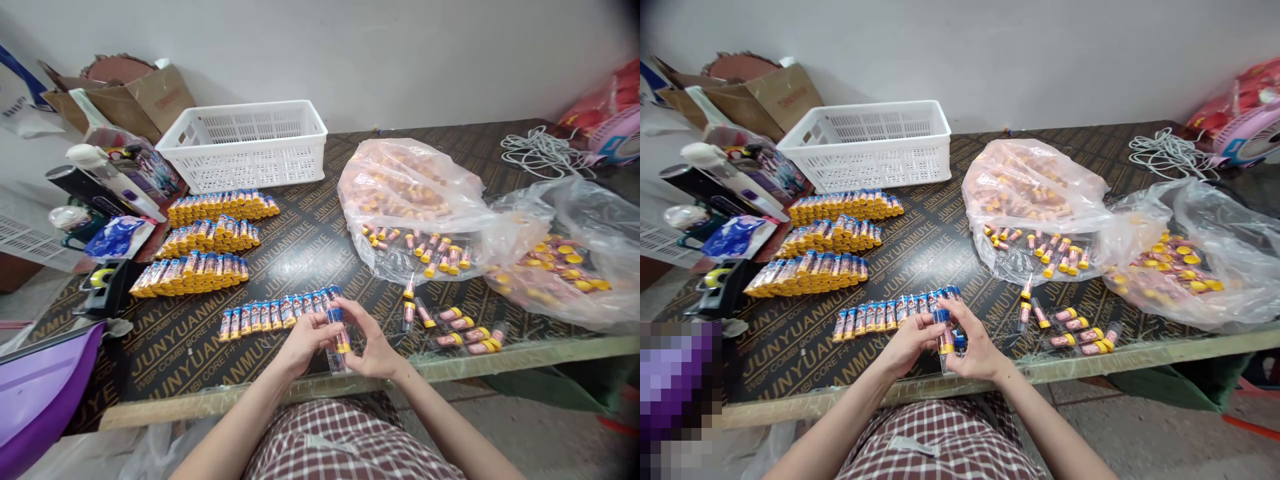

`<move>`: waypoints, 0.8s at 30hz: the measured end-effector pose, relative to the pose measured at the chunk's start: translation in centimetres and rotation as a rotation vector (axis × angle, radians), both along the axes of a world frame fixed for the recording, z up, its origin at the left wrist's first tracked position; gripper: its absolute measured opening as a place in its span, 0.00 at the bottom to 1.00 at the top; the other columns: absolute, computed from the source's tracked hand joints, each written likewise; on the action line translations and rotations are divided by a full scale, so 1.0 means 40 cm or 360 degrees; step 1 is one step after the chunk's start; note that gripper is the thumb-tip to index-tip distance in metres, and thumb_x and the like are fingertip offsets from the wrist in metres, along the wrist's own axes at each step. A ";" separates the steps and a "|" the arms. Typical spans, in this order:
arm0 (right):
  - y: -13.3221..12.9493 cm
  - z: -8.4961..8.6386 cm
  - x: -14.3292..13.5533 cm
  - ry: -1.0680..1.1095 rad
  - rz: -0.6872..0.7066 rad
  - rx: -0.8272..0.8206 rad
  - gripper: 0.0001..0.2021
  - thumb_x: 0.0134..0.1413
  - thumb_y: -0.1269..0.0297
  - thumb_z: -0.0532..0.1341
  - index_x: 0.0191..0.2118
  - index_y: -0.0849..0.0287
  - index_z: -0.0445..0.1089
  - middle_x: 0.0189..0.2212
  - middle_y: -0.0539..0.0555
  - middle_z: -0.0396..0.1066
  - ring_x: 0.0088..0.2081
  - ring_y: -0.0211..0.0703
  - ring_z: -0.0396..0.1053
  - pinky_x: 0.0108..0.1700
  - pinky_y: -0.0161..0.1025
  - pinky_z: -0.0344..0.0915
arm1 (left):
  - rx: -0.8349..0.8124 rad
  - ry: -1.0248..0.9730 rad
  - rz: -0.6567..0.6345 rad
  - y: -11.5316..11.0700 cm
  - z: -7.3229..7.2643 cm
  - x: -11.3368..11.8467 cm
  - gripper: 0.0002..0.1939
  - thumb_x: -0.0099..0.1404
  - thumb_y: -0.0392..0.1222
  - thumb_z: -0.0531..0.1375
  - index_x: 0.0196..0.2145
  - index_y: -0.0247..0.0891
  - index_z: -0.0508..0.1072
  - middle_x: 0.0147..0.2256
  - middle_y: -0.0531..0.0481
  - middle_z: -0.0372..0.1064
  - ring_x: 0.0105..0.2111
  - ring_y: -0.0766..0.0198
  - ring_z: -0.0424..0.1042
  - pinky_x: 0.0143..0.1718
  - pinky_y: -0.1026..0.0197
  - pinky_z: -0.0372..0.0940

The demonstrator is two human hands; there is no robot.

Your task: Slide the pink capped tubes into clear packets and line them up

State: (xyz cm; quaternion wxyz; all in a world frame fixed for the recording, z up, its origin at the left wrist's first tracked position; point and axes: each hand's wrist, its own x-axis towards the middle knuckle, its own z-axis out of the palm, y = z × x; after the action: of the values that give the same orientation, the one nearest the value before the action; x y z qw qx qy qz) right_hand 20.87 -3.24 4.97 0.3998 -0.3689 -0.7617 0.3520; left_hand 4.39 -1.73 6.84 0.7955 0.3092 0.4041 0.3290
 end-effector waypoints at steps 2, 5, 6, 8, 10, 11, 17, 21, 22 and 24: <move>-0.003 -0.011 -0.001 0.0041 -0.0019 -0.0015 0.43 0.35 0.78 0.56 0.63 0.54 0.47 0.59 0.58 0.56 0.59 0.52 0.57 0.60 0.51 0.58 | -0.0012 -0.0011 0.0004 -0.002 -0.003 0.000 0.16 0.46 0.46 0.70 0.30 0.32 0.76 0.25 0.50 0.70 0.24 0.70 0.67 0.29 0.66 0.62; -0.007 -0.018 -0.005 0.0111 -0.0048 -0.0025 0.44 0.35 0.78 0.56 0.63 0.54 0.47 0.59 0.58 0.57 0.59 0.52 0.59 0.59 0.51 0.59 | -0.0006 -0.0027 -0.0006 -0.004 -0.008 -0.001 0.18 0.47 0.46 0.70 0.32 0.32 0.76 0.26 0.50 0.71 0.25 0.69 0.68 0.31 0.65 0.63; -0.008 -0.019 -0.006 0.0132 -0.0056 -0.0029 0.44 0.35 0.78 0.56 0.63 0.54 0.47 0.58 0.58 0.57 0.58 0.52 0.59 0.59 0.50 0.59 | -0.0003 -0.0024 -0.0007 -0.004 -0.009 -0.002 0.18 0.47 0.47 0.70 0.33 0.32 0.76 0.26 0.50 0.71 0.25 0.69 0.68 0.31 0.65 0.62; -0.009 -0.017 -0.008 0.0163 -0.0064 -0.0041 0.44 0.34 0.79 0.56 0.63 0.54 0.47 0.58 0.58 0.58 0.57 0.52 0.60 0.58 0.49 0.60 | -0.0003 -0.0014 -0.0002 -0.004 -0.010 -0.002 0.19 0.47 0.47 0.70 0.33 0.32 0.76 0.26 0.50 0.71 0.25 0.69 0.67 0.30 0.65 0.62; -0.010 -0.015 -0.010 0.0189 -0.0067 -0.0050 0.44 0.34 0.79 0.56 0.63 0.54 0.47 0.58 0.58 0.58 0.57 0.52 0.61 0.58 0.49 0.61 | -0.0006 -0.0009 0.0005 -0.004 -0.010 -0.002 0.19 0.46 0.47 0.70 0.33 0.31 0.76 0.26 0.50 0.70 0.25 0.69 0.67 0.30 0.65 0.62; -0.010 -0.015 -0.011 0.0201 -0.0068 -0.0052 0.44 0.34 0.79 0.56 0.63 0.54 0.47 0.58 0.58 0.58 0.57 0.52 0.61 0.58 0.49 0.61 | -0.0007 -0.0011 0.0008 -0.005 -0.009 -0.002 0.19 0.46 0.47 0.70 0.32 0.31 0.76 0.26 0.50 0.70 0.25 0.69 0.67 0.30 0.65 0.62; -0.009 -0.016 -0.016 0.0284 -0.0055 -0.0065 0.44 0.34 0.79 0.56 0.63 0.54 0.46 0.57 0.59 0.59 0.56 0.52 0.62 0.58 0.49 0.62 | -0.0017 -0.0026 0.0035 -0.005 0.000 -0.003 0.19 0.46 0.47 0.70 0.32 0.31 0.76 0.26 0.50 0.69 0.24 0.70 0.67 0.29 0.65 0.62; -0.008 -0.016 -0.020 0.0328 -0.0062 -0.0069 0.44 0.35 0.79 0.56 0.63 0.54 0.46 0.57 0.58 0.59 0.56 0.51 0.62 0.57 0.49 0.62 | -0.0008 -0.0025 0.0045 -0.006 0.001 -0.005 0.19 0.46 0.46 0.70 0.32 0.30 0.76 0.25 0.50 0.69 0.24 0.70 0.66 0.29 0.66 0.62; -0.008 -0.016 -0.022 0.0331 -0.0064 -0.0069 0.44 0.35 0.79 0.56 0.63 0.53 0.46 0.57 0.58 0.60 0.56 0.51 0.62 0.58 0.49 0.62 | -0.0002 -0.0029 0.0046 -0.006 0.000 -0.004 0.18 0.47 0.46 0.70 0.32 0.30 0.76 0.25 0.50 0.69 0.24 0.70 0.66 0.29 0.66 0.62; -0.007 -0.012 -0.027 0.0340 -0.0061 -0.0067 0.43 0.35 0.79 0.56 0.63 0.53 0.46 0.57 0.58 0.60 0.56 0.51 0.62 0.57 0.48 0.62 | 0.0011 -0.0035 0.0048 -0.008 0.000 -0.002 0.18 0.47 0.46 0.70 0.32 0.31 0.76 0.25 0.50 0.69 0.24 0.70 0.66 0.29 0.66 0.63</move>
State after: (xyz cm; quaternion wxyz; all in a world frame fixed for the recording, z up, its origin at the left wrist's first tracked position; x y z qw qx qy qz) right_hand 19.79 -3.53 4.47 0.4776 -0.3521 -0.6999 0.3976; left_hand 4.32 -2.04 6.82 0.7937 0.3022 0.3989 0.3459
